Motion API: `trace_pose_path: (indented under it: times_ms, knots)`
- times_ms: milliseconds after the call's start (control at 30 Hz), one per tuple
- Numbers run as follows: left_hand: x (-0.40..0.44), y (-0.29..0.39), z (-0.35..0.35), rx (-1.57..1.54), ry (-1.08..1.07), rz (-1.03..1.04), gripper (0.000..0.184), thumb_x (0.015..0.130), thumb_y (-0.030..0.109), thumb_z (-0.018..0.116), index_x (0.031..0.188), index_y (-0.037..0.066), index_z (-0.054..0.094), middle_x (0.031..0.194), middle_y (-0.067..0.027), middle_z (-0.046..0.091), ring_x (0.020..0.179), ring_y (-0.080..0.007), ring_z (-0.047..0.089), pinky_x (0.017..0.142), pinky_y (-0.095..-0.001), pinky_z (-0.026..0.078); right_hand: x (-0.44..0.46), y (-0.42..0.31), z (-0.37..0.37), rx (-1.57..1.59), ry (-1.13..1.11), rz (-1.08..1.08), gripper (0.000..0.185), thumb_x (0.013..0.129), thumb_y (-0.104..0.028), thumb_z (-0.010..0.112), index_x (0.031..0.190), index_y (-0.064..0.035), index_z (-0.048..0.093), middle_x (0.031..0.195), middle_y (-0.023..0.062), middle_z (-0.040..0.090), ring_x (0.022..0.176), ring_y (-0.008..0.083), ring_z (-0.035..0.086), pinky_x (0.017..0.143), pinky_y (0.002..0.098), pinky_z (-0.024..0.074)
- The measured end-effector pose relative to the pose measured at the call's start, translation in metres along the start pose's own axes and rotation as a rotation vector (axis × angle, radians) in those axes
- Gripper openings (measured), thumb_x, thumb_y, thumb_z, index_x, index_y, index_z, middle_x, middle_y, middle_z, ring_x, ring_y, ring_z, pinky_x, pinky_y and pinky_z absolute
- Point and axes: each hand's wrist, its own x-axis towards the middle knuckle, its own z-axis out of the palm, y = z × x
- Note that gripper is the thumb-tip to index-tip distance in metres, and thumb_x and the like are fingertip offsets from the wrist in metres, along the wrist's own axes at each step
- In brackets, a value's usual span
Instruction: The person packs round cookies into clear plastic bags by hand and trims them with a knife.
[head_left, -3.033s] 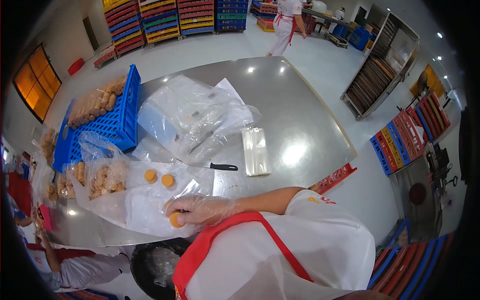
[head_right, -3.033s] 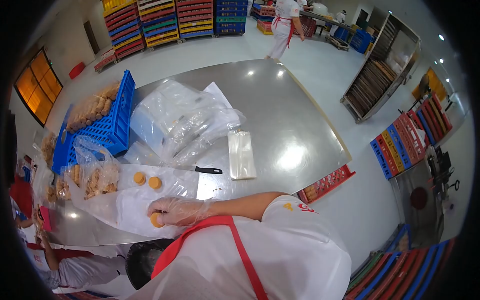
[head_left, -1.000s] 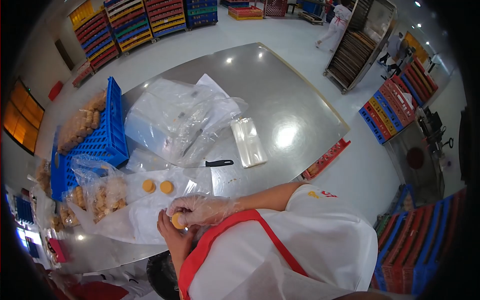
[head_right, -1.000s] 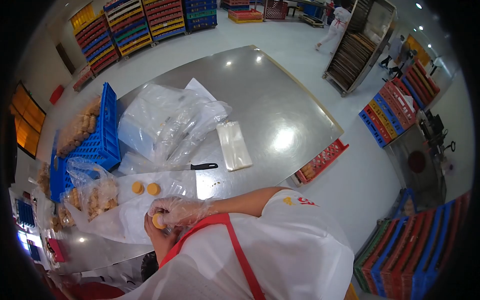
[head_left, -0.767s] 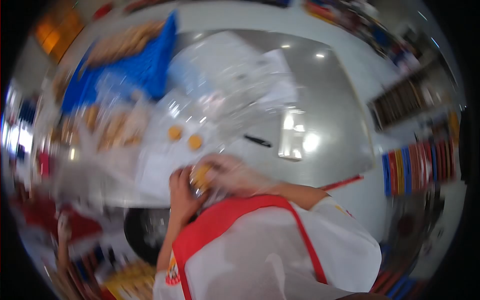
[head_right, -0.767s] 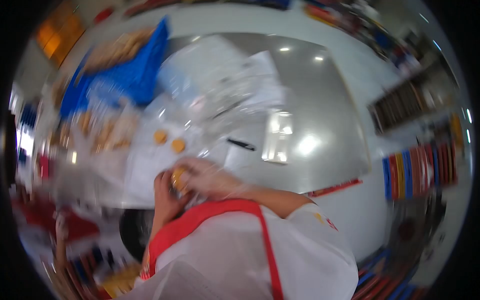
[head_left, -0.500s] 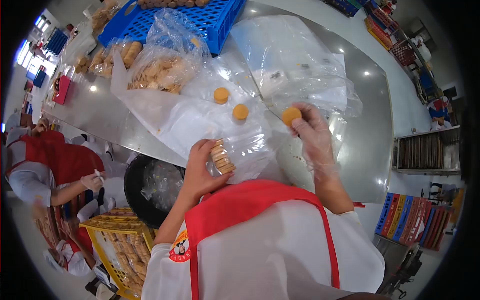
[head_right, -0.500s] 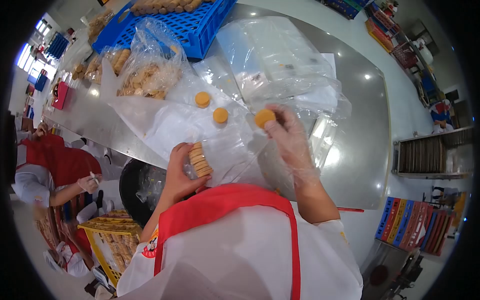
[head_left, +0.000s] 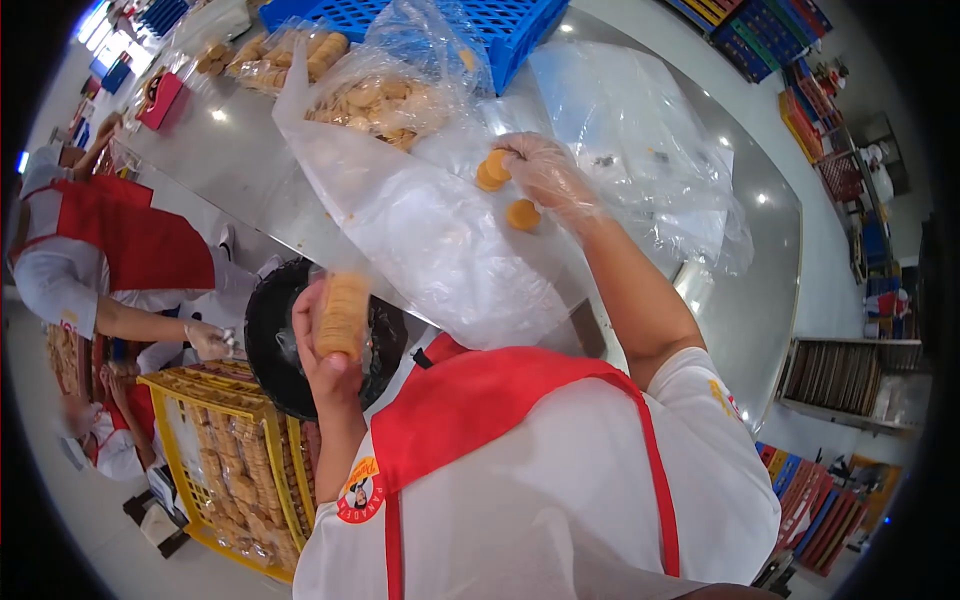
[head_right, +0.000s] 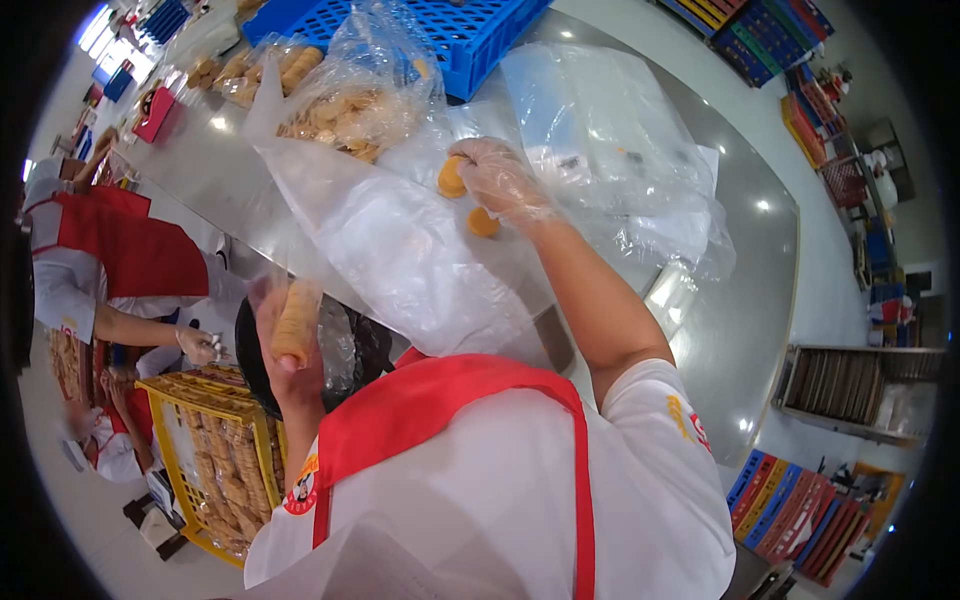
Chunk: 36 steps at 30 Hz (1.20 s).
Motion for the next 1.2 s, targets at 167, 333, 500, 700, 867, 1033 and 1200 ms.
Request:
trace_pose_path:
  times_ms: [167,333,500,700,867,1033,1200]
  knots:
    - [-0.005,-0.002,-0.013,0.012,0.009,0.034,0.095,0.074,0.052,0.082,0.138,-0.004,0.040,0.136,-0.0189,0.050,0.131,-0.0314,0.050,0.116,-0.0417,0.034,0.014,0.001,0.000,0.003,-0.106,0.119,0.032,0.092,-0.016,0.060,0.120,-0.0015,0.069,0.105,0.0111,0.070,0.092,0.0189,0.063,0.084,0.0336,0.0496]
    - [-0.006,-0.010,-0.011,-0.027,0.073,0.022,0.094,0.075,0.052,0.081,0.139,-0.004,0.038,0.136,-0.0193,0.051,0.130,-0.0324,0.051,0.116,-0.0428,0.037,0.012,0.003,0.000,-0.003,-0.072,0.069,0.029,0.089,-0.020,0.067,0.109,-0.0002,0.061,0.096,0.0103,0.065,0.086,0.0195,0.059,0.078,0.0357,0.0497]
    - [-0.007,-0.014,-0.014,-0.023,0.071,-0.025,0.095,0.075,0.052,0.081,0.140,-0.002,0.038,0.137,-0.0201,0.050,0.131,-0.0336,0.051,0.116,-0.0435,0.036,-0.003,-0.017,0.002,-0.156,-0.146,-0.017,0.034,0.084,-0.024,0.071,0.103,-0.0014,0.055,0.100,0.0140,0.060,0.091,0.0263,0.058,0.082,0.0384,0.0472]
    - [-0.003,-0.014,-0.012,-0.102,0.039,-0.015,0.097,0.075,0.050,0.081,0.144,-0.002,0.036,0.139,-0.0198,0.050,0.133,-0.0331,0.050,0.116,-0.0455,0.037,0.005,-0.014,0.013,-0.192,-0.160,-0.062,0.034,0.083,-0.021,0.068,0.106,-0.0016,0.053,0.104,0.0180,0.059,0.097,0.0315,0.058,0.089,0.0413,0.0443]
    - [0.004,-0.009,-0.020,-0.293,-0.134,-0.077,0.096,0.079,0.046,0.078,0.148,-0.003,0.034,0.143,-0.0197,0.050,0.136,-0.0326,0.048,0.117,-0.0463,0.036,0.008,-0.003,0.021,-0.118,-0.202,-0.008,0.034,0.086,-0.017,0.064,0.114,-0.0017,0.051,0.113,0.0219,0.060,0.107,0.0352,0.057,0.094,0.0424,0.0433]
    - [0.002,-0.010,-0.015,-0.421,-0.180,-0.078,0.093,0.081,0.043,0.076,0.149,-0.004,0.033,0.146,-0.0213,0.048,0.136,-0.0323,0.049,0.117,-0.0463,0.036,0.016,0.003,0.021,-0.132,-0.258,0.060,0.056,0.092,-0.019,0.060,0.144,-0.0070,0.044,0.134,0.0257,0.057,0.130,0.0393,0.051,0.107,0.0447,0.0402]
    - [-0.002,-0.008,-0.012,-0.416,-0.217,-0.087,0.092,0.081,0.042,0.076,0.149,-0.003,0.033,0.145,-0.0210,0.050,0.135,-0.0335,0.049,0.116,-0.0467,0.036,0.015,-0.012,0.019,-0.367,-0.202,0.055,0.064,0.089,-0.015,0.063,0.149,-0.0075,0.041,0.132,0.0236,0.059,0.129,0.0351,0.053,0.105,0.0409,0.0430]
